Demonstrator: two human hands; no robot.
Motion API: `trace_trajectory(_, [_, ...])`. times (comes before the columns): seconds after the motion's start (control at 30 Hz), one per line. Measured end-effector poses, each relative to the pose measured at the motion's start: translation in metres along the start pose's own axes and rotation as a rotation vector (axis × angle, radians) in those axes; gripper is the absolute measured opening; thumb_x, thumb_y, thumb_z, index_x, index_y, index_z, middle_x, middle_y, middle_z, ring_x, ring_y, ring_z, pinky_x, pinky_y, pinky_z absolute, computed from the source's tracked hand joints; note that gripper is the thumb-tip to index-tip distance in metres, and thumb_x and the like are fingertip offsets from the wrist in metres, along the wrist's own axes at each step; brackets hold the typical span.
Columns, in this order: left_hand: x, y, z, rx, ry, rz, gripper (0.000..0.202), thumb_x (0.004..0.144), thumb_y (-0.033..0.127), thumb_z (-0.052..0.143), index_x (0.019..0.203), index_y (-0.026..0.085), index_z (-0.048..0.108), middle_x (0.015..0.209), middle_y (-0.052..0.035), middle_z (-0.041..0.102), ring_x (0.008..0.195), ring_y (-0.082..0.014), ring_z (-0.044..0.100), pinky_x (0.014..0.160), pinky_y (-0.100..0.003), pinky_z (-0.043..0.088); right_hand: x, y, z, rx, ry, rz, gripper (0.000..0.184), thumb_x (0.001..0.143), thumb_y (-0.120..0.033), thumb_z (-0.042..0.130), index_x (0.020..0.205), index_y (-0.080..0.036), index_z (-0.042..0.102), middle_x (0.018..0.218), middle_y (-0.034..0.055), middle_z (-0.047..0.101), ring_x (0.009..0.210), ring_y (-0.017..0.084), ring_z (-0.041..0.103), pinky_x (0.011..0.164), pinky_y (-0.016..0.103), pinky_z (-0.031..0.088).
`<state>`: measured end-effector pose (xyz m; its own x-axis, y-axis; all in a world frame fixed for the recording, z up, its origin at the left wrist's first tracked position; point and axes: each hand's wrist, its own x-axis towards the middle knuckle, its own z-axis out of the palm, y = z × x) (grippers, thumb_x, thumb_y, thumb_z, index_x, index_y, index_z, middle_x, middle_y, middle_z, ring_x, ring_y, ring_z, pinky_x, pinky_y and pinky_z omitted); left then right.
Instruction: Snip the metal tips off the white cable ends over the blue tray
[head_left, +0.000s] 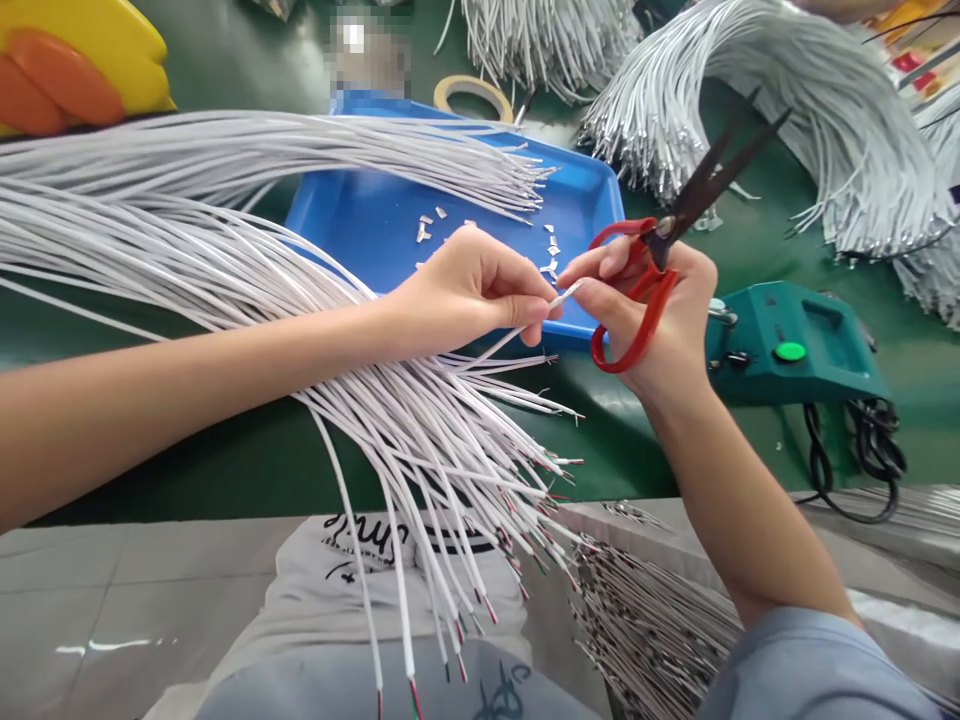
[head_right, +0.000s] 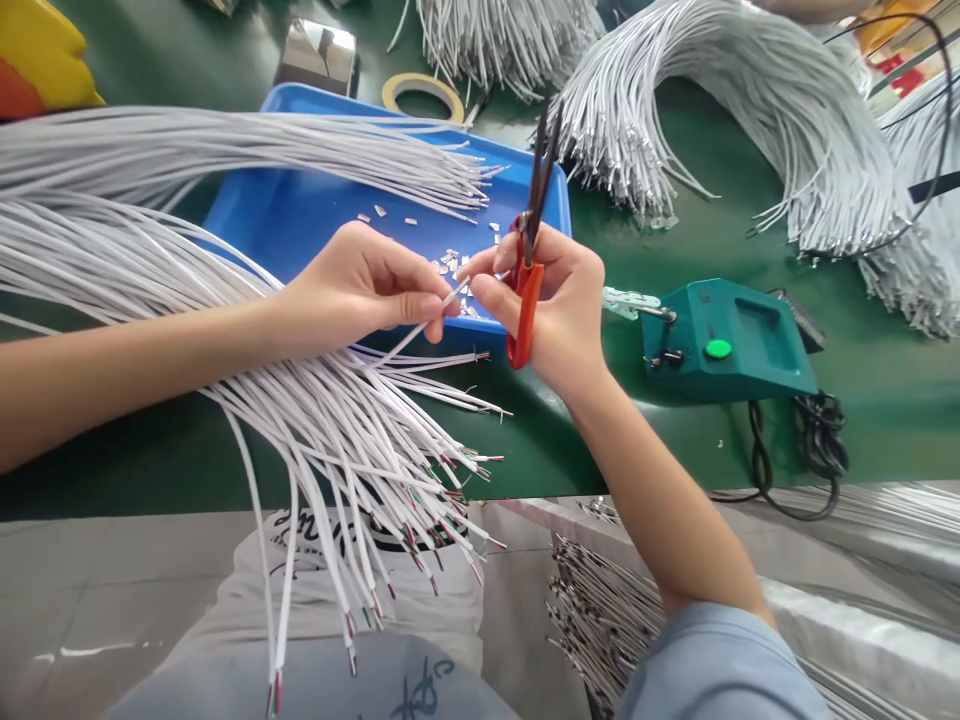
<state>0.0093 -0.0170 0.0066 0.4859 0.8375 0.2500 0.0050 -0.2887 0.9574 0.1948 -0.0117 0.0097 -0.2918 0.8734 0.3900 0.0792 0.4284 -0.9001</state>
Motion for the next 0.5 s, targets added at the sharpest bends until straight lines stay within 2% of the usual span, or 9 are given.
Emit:
trace_trajectory(0.1, [-0.0003,-0.0014,-0.0004,0.034,-0.042,0.001,0.013,0.076,0.01,0.059,0.067,0.012,0.068,0.061,0.0005,0.067,0.06,-0.009,0.062,0.064,-0.023,0.055,-0.0016,0.0003,0.0017,0.044,-0.074,-0.006,0.016,0.073,-0.017,0.069,0.073,-0.022,0.054,0.079,-0.0039,0.069,0.069,0.011,0.063,0.066,0.027,0.053])
trace_trajectory(0.2, [-0.0002,-0.0022,-0.0008,0.038,-0.048,0.01,0.015,0.077,0.007,0.057,0.067,0.012,0.068,0.06,0.001,0.066,0.06,-0.0084,0.061,0.063,-0.022,0.053,-0.0016,0.0008,0.0024,0.112,-0.094,-0.022,0.017,0.071,-0.016,0.071,0.073,-0.021,0.054,0.079,-0.0021,0.068,0.067,0.012,0.062,0.062,0.028,0.051])
trace_trajectory(0.5, [0.0001,-0.001,0.0014,-0.039,-0.029,-0.005,0.01,0.075,0.006,0.058,0.073,0.01,0.068,0.061,-0.0002,0.065,0.059,-0.0071,0.06,0.058,-0.019,0.05,-0.0021,-0.0032,0.0027,-0.001,-0.029,-0.023,0.022,0.068,-0.022,0.075,0.07,-0.021,0.054,0.069,-0.0045,0.062,0.061,0.01,0.059,0.061,0.027,0.051])
